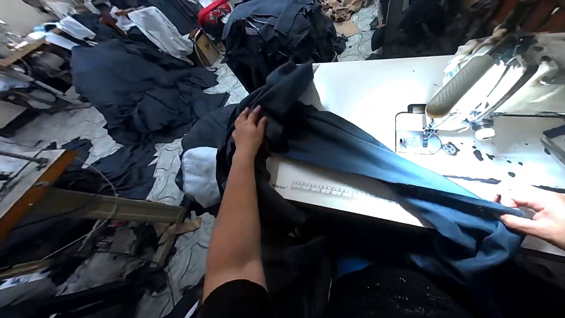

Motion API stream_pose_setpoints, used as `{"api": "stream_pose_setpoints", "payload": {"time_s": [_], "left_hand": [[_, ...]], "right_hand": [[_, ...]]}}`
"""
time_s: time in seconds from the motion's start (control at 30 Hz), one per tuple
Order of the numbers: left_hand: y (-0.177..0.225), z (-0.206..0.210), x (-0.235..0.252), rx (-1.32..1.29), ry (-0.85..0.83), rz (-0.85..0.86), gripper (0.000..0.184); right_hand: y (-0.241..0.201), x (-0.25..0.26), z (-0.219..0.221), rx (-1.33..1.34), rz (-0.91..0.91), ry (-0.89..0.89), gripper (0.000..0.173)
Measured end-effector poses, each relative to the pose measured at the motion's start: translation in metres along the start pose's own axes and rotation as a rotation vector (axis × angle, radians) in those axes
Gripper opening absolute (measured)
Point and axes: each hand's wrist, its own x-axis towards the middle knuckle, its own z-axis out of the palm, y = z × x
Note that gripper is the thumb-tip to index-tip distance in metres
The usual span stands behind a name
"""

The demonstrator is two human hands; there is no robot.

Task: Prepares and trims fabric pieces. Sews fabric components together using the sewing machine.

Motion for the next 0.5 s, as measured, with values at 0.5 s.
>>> {"api": "stream_pose_setpoints", "payload": {"time_s": [0.5], "left_hand": [[-0.051, 0.012, -0.022, -1.273, 0.695, -0.793, 0.044]], "right_hand": [[0.016, -0.007, 0.011, -0.295, 0.007, 0.213, 0.013]]}}
